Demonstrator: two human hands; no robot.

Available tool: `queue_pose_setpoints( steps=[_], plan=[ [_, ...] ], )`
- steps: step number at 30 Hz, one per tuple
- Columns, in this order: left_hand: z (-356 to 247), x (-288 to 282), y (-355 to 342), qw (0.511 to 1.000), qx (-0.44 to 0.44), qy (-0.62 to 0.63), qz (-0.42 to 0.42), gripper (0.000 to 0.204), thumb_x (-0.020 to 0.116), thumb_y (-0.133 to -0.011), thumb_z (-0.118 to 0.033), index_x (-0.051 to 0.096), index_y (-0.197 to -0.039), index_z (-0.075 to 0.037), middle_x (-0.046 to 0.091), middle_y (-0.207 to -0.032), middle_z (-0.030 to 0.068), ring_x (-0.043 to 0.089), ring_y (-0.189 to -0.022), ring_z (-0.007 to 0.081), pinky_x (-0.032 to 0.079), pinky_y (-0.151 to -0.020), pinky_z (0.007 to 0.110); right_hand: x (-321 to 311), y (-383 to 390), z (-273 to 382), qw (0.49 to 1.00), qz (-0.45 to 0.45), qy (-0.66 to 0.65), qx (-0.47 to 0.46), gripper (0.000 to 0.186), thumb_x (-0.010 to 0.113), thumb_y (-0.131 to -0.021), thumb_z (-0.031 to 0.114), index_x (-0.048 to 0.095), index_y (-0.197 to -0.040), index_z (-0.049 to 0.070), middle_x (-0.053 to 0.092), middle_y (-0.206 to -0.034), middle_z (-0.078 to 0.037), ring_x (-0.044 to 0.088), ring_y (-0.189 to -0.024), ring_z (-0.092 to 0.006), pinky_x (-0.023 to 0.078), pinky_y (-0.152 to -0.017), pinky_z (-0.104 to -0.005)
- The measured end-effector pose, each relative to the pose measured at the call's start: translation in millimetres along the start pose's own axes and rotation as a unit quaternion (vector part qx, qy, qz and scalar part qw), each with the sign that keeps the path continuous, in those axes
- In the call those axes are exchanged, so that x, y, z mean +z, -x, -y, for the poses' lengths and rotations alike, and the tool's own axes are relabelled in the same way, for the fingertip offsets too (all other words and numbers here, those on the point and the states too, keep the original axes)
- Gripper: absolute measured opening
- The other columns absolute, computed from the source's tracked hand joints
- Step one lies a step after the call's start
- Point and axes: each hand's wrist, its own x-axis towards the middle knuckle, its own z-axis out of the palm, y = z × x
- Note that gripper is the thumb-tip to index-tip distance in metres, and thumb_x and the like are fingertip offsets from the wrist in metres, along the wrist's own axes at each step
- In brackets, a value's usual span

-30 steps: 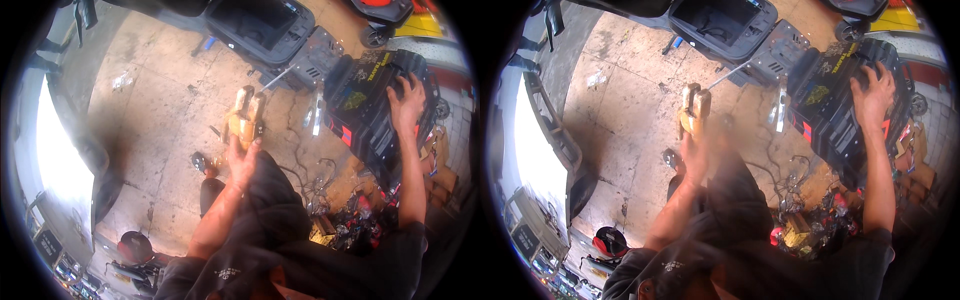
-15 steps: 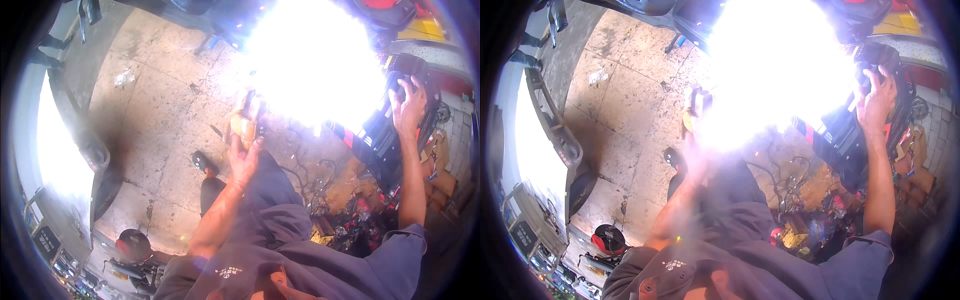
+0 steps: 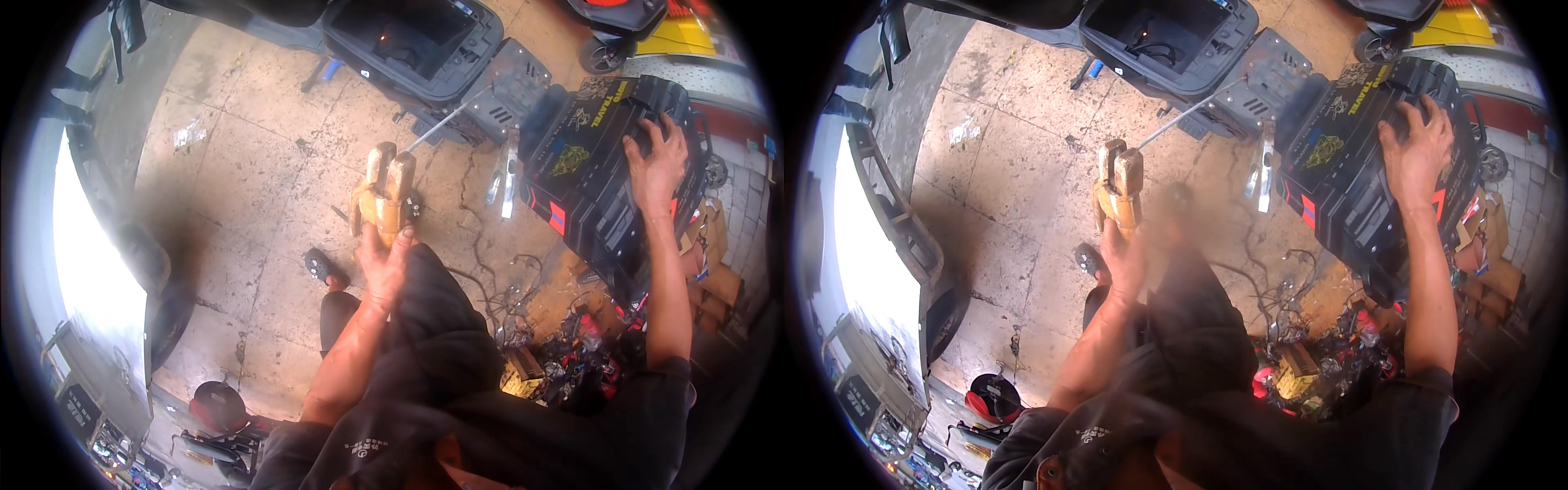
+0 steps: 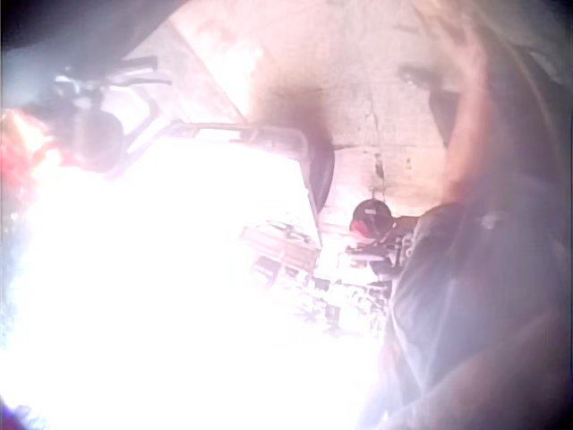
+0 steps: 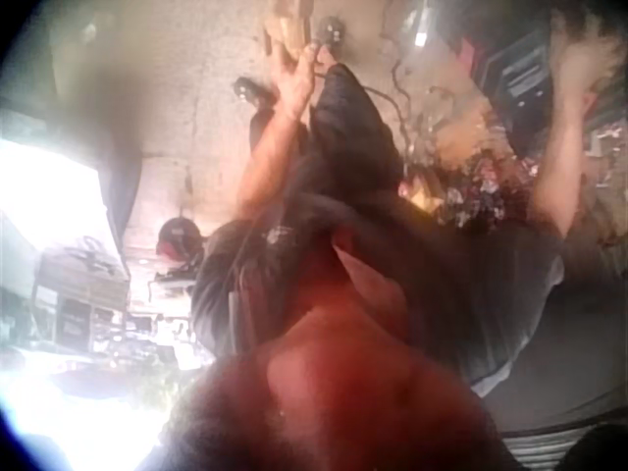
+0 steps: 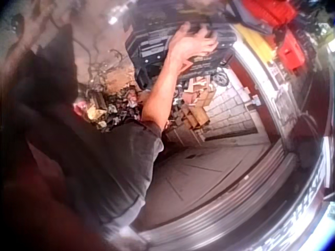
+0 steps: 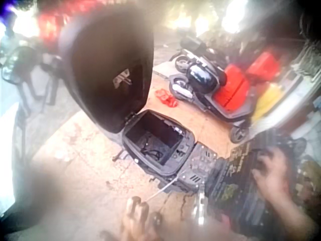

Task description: The person uses a welding tool to join metal components on the rear frame of a scooter, creating bright sparks.

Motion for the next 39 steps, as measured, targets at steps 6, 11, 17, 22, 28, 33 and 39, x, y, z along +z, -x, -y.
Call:
queue_pose_setpoints(
  steps=[6, 11, 17, 22, 28, 33, 39],
  plan=[
    [5, 1, -3, 1.000, 0.014, 0.020, 0.001, 0.029, 0.071, -0.088, -0.016, 0.054, -0.100, 0.003, 0.066, -0.085, 0.0103, 0.063, -0.069, 0.0141, 0.053, -0.062, 0.028, -1, 2, 2, 1.000, 0.010, -0.003, 0.007, 0.040, 0.070, -0.079, 0.026, 0.063, -0.117, 0.014, 0.041, -0.143, -0.011, 0.028, -0.136, -0.0370, 0.025, -0.108, -0.0555],
    [-1, 1, -4, 0.999, 0.041, -0.011, -0.007, 0.032, 0.073, -0.087, -0.020, 0.054, -0.099, 0.002, 0.065, -0.082, 0.0098, 0.063, -0.067, 0.0135, 0.052, -0.061, 0.028, 0, 1, 1, 1.000, 0.008, -0.003, 0.003, 0.040, 0.070, -0.079, 0.026, 0.062, -0.117, 0.015, 0.040, -0.143, -0.011, 0.027, -0.136, -0.0367, 0.025, -0.108, -0.0560],
    [-1, -1, -5, 0.999, 0.038, -0.006, -0.010, 0.033, 0.073, -0.087, -0.020, 0.055, -0.103, 0.002, 0.065, -0.082, 0.0095, 0.063, -0.066, 0.0137, 0.052, -0.059, 0.029, 1, 1, 2, 1.000, 0.009, -0.003, 0.003, 0.040, 0.070, -0.080, 0.026, 0.062, -0.117, 0.015, 0.040, -0.143, -0.010, 0.028, -0.136, -0.0367, 0.026, -0.107, -0.0562],
    [-3, -2, -3, 0.998, 0.053, -0.027, -0.019, 0.033, 0.072, -0.087, -0.021, 0.055, -0.105, 0.001, 0.066, -0.082, 0.0101, 0.063, -0.069, 0.0136, 0.052, -0.063, 0.029, 0, 1, 0, 1.000, 0.005, -0.002, 0.002, 0.040, 0.070, -0.080, 0.027, 0.062, -0.117, 0.016, 0.041, -0.143, -0.010, 0.028, -0.136, -0.0366, 0.026, -0.107, -0.0563],
    [9, -8, -5, 0.994, 0.065, -0.080, -0.022, 0.033, 0.072, -0.087, -0.023, 0.055, -0.102, 0.001, 0.067, -0.081, 0.0116, 0.064, -0.072, 0.0148, 0.051, -0.067, 0.029, -1, 1, 2, 1.000, -0.001, -0.005, -0.003, 0.039, 0.070, -0.081, 0.028, 0.062, -0.117, 0.015, 0.041, -0.143, -0.011, 0.028, -0.136, -0.0368, 0.025, -0.108, -0.0557],
    [1, -3, -5, 0.997, 0.041, -0.057, -0.004, 0.031, 0.072, -0.086, -0.023, 0.055, -0.099, 0.000, 0.067, -0.079, 0.0108, 0.065, -0.066, 0.0155, 0.051, -0.063, 0.030, -3, 1, 2, 1.000, 0.008, 0.002, 0.001, 0.039, 0.070, -0.081, 0.027, 0.062, -0.117, 0.015, 0.040, -0.143, -0.011, 0.028, -0.136, -0.0367, 0.025, -0.108, -0.0553],
    [2, -3, -8, 0.996, 0.053, -0.067, -0.006, 0.032, 0.073, -0.086, -0.022, 0.056, -0.103, 0.000, 0.067, -0.078, 0.0099, 0.064, -0.066, 0.0141, 0.051, -0.062, 0.030, -3, 1, 5, 1.000, 0.007, 0.004, 0.001, 0.039, 0.070, -0.081, 0.027, 0.062, -0.117, 0.015, 0.040, -0.143, -0.011, 0.028, -0.136, -0.0365, 0.027, -0.107, -0.0559]
  ],
)
